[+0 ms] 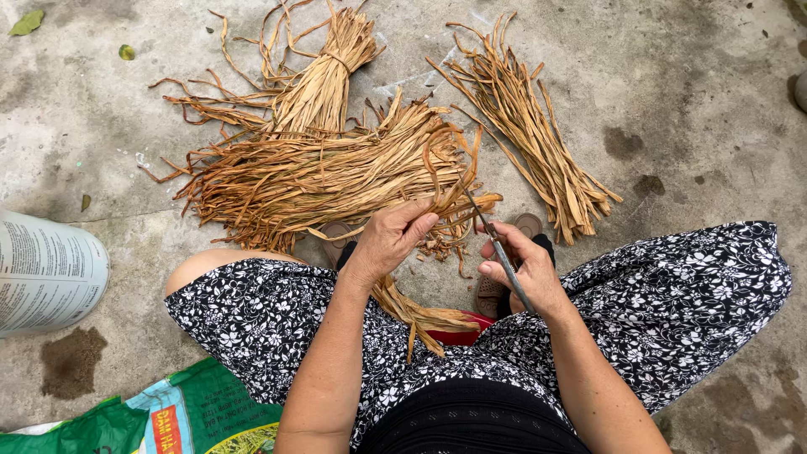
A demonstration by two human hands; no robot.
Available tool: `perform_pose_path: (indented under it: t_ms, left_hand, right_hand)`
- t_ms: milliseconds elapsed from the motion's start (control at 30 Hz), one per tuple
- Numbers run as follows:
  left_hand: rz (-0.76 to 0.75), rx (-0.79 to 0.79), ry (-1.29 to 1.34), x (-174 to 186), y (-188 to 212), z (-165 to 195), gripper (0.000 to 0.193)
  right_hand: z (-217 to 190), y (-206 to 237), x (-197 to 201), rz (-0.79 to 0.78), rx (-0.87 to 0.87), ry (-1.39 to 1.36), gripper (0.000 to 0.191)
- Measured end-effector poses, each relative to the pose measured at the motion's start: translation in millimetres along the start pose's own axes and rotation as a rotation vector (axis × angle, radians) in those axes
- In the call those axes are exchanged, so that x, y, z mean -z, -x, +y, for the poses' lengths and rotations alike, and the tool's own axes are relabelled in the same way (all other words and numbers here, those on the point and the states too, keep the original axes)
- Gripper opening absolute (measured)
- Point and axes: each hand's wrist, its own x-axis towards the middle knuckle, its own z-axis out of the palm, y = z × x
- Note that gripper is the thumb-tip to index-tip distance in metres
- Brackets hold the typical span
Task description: The person sits on a low red stool on a concrete surface and trims dried leaf strips with scissors. They pick up handfuls of dried leaves from a pile, cut off sections with the scissors, and place the trimmed pieces onto a separate pile beside them.
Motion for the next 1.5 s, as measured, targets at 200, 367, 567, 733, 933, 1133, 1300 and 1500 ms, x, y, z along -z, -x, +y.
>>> perform_pose_path:
  t_ms: [200, 367, 567, 733, 933, 1133, 1300, 1500]
  left_hand:
    - [-0.003, -0.036, -0.061, 1, -1, 7, 0.032]
    - [0.036, -0.1, -0.205, 3, 1, 6, 0.029]
    - [0.011, -0.1, -0.493, 0, 5, 4, 0.03]
    - [-0.107, -0.046, -0.589, -4, 6, 4, 0.037]
    - [-0.027, -0.054, -0.278, -5, 5, -1, 0.029]
    - [-0.052, 0.369, 0.33, -8, 0, -21, 0.041]
    - [0.05, 0.338, 0.687, 10, 0, -36, 0.039]
    - [0.101, 0.279, 0.805, 24, 2, -28, 0.04]
  right_hand:
    - [23, -5, -1, 0.023, 0.025, -0.246, 0.057]
    - [15, -1, 12, -0.007, -0.02, -0.158, 0.057]
    - [-16, 0, 27, -0.045, -0.134, 0.355, 0.081]
    - [-22, -1, 22, -0.067, -0.195, 0.406, 0.085]
    - [-1, -6, 5, -0.05, -0.084, 0.064, 0.063]
    - [17, -7, 3, 0.109, -0.046, -0.285, 0.041]
    - [18, 1, -2, 0.121, 0.122, -0.427, 0.043]
    - [17, 1, -29, -0.174, -0.031, -0.452, 0.065]
